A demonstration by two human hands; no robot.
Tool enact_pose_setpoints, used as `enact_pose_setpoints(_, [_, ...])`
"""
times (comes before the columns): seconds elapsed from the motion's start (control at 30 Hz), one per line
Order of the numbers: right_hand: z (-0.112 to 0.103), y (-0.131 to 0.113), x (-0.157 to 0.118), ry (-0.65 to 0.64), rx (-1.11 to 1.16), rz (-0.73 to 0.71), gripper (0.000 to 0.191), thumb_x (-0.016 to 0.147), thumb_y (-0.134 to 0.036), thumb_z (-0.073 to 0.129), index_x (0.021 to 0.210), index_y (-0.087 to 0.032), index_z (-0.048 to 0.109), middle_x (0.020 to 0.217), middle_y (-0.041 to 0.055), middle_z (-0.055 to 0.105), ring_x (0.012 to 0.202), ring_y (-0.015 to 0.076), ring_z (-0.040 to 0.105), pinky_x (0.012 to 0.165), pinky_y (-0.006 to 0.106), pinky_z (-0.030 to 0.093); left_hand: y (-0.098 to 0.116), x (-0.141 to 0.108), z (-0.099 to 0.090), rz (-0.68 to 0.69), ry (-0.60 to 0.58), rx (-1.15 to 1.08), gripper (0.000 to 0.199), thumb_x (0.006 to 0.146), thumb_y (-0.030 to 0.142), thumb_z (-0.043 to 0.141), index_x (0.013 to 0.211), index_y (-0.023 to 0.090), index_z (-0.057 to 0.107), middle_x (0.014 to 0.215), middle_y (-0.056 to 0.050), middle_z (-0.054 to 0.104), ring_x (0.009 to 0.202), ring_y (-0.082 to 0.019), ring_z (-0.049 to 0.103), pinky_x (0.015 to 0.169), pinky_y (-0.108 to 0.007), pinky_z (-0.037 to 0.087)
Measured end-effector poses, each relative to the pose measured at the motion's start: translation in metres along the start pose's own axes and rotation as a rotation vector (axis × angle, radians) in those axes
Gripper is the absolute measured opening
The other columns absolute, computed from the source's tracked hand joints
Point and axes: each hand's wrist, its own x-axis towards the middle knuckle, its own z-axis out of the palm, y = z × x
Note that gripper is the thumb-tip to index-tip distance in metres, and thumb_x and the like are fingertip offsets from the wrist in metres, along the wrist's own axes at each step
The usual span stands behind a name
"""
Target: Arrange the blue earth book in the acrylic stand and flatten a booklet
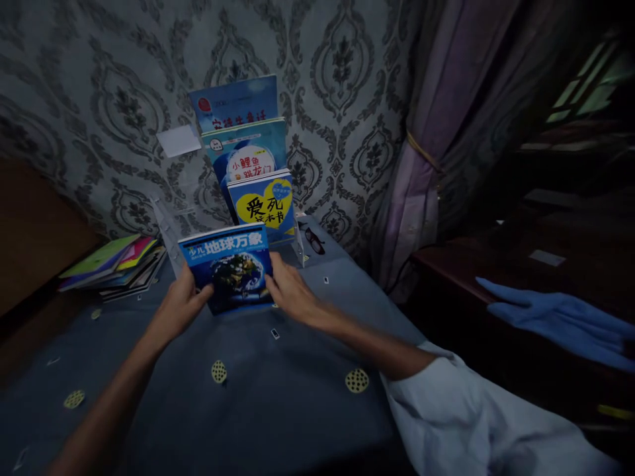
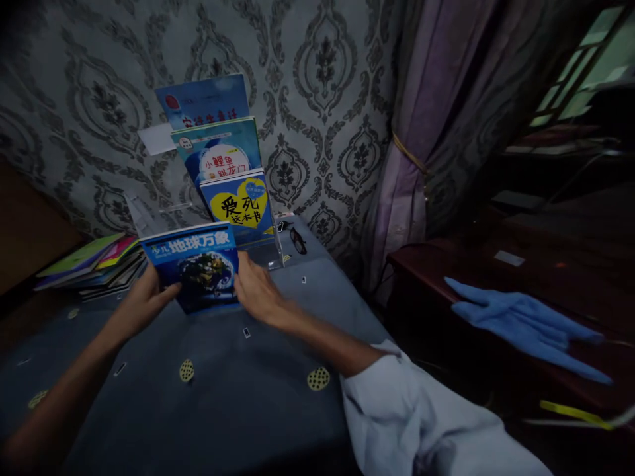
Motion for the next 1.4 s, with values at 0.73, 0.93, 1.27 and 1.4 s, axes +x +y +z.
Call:
enact_pose_setpoints(0.73, [-0.036, 0.086, 0.048, 0.277, -0.122, -0.031, 0.025, 0.094, -0.021, 0.037, 0.118, -0.019, 0.045, 0.097, 0.0097, 0.062, 0.086, 0.0264, 0.062, 0.08, 0.042, 0.053, 0.03, 0.075, 0.079, 0.091, 0.069, 0.088, 0.067, 0.09, 0.022, 0.052, 0.151, 0.011, 0.027, 0.109, -0.013, 0.07, 0.103, -0.031, 0.068, 0.093, -0.047, 0.054])
enact_pose_setpoints(0.93, [-0.03, 0.1, 0.045, 0.295, -0.198, -0.021, 0.025, 0.096, -0.02, 0.034, 0.113, -0.019, 0.052, 0.101, 0.0121, 0.063, 0.095, 0.028, 0.061, 0.089, 0.046, 0.051, 0.028, 0.076, 0.091, 0.058, 0.054, 0.115, 0.055, 0.095, 0.023, 0.049, 0.145, 0.009, 0.034, 0.106, -0.016, 0.071, 0.102, -0.033, 0.069, 0.09, -0.048, 0.054])
enact_pose_setpoints(1.27, [-0.021, 0.105, 0.055, 0.413, -0.23, 0.071, 0.038, 0.096, -0.027, 0.039, 0.125, -0.013, 0.06, 0.112, 0.0171, 0.065, 0.103, 0.0306, 0.062, 0.094, 0.047, 0.05, 0.028, 0.081, 0.095, -0.034, 0.091, 0.286, 0.03, 0.104, 0.027, 0.036, 0.128, 0.012, 0.046, 0.104, -0.02, 0.072, 0.098, -0.033, 0.072, 0.084, -0.04, 0.053])
enact_pose_setpoints(1.4, [-0.021, 0.104, 0.071, 0.481, -0.212, 0.088, 0.037, 0.094, -0.027, 0.041, 0.118, -0.012, 0.064, 0.106, 0.0165, 0.066, 0.099, 0.0303, 0.062, 0.091, 0.045, 0.051, 0.028, 0.085, 0.1, -0.004, 0.13, 0.312, 0.019, 0.103, 0.022, 0.037, 0.112, 0.016, 0.053, 0.11, -0.018, 0.07, 0.1, -0.029, 0.071, 0.086, -0.038, 0.052])
